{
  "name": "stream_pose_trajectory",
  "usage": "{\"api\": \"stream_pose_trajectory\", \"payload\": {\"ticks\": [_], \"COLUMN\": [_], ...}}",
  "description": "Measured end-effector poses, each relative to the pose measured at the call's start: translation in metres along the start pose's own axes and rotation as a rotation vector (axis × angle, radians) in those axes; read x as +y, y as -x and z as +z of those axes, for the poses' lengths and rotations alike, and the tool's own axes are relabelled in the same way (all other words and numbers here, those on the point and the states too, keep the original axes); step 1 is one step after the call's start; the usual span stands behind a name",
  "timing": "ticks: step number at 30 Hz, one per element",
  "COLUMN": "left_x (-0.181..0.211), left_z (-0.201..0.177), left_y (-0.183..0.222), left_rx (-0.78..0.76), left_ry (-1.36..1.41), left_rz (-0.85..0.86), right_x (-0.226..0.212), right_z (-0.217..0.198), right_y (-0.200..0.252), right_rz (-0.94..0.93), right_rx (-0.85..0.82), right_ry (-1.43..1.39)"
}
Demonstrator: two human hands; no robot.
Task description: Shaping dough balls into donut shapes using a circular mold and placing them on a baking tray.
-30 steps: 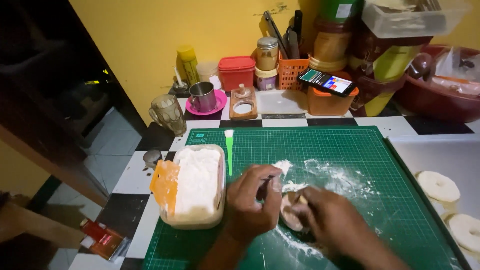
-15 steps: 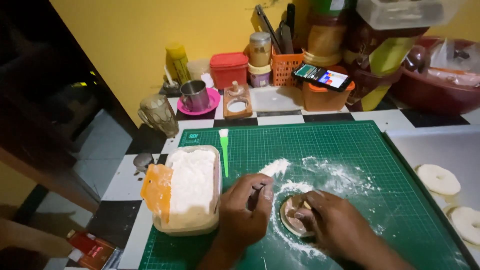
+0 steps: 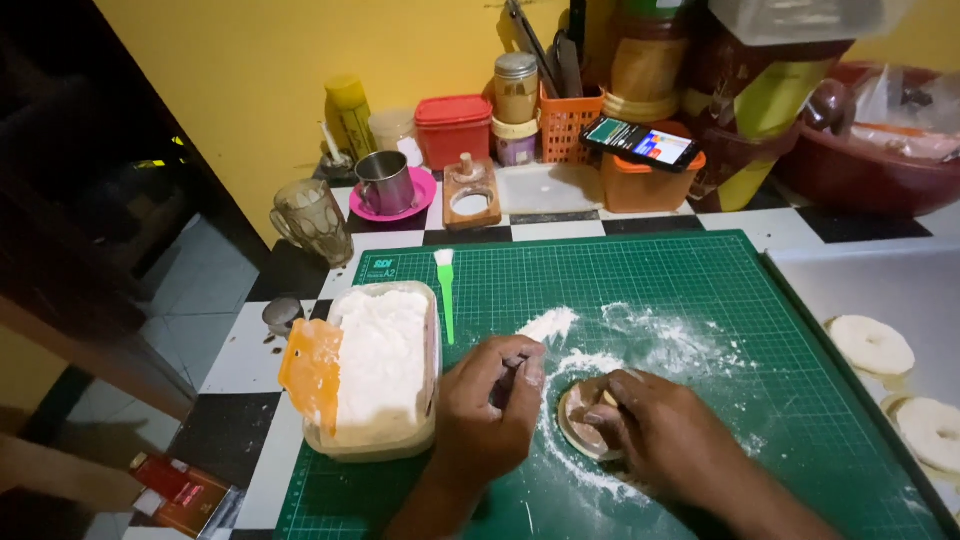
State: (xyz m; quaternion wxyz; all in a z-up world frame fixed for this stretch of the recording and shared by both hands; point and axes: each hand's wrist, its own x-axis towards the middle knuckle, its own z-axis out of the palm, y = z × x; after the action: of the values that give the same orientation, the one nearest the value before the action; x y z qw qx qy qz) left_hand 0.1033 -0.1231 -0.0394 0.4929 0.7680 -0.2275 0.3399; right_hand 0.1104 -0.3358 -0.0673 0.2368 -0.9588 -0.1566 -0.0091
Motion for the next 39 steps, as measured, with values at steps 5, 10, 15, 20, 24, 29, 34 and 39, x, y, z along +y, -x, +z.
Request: {"api": "stream_pose_trajectory", "payload": {"ticks": [5,10,15,20,24,29,34,39], "left_x": [0.004,0.003,-0.001,-0.001,0.001,0.002,0.006,0.006], "left_z": [-0.002,-0.001,-0.001,0.0,-0.001,0.0,-0.001,-0.003], "left_y": [-0.002,0.0,0.001,-0.002,0.0,0.003,0.003,0.001], "left_rx": [-0.024,-0.036,-0.045,-0.058,-0.042,-0.034,-0.039,-0.071], "left_ry": [0.042,0.088,0.075,0.123,0.119,0.107,0.14,0.143], "left_rz": [-0.087,-0.122,-0.14,-0.106,-0.135,-0.11,-0.143,-0.126], "right_x": [0.003,0.003,-0.001,0.013,0.0,0.005,-0.003,-0.017], "right_z": [0.003,0.003,0.006,0.021,0.015,0.02,0.014,-0.004], "right_y": [0.0,0.0,0.002,-0.003,-0.001,-0.002,-0.002,0.001], "right_rz": [0.021,-0.006,-0.014,-0.176,0.01,-0.027,0.048,0.111], "right_rx": [-0.077,-0.072,-0.025,0.054,-0.112,-0.047,-0.074,-0.095], "right_ry": [0.036,0.068,0.038,0.101,0.157,0.129,0.059,0.042]}}
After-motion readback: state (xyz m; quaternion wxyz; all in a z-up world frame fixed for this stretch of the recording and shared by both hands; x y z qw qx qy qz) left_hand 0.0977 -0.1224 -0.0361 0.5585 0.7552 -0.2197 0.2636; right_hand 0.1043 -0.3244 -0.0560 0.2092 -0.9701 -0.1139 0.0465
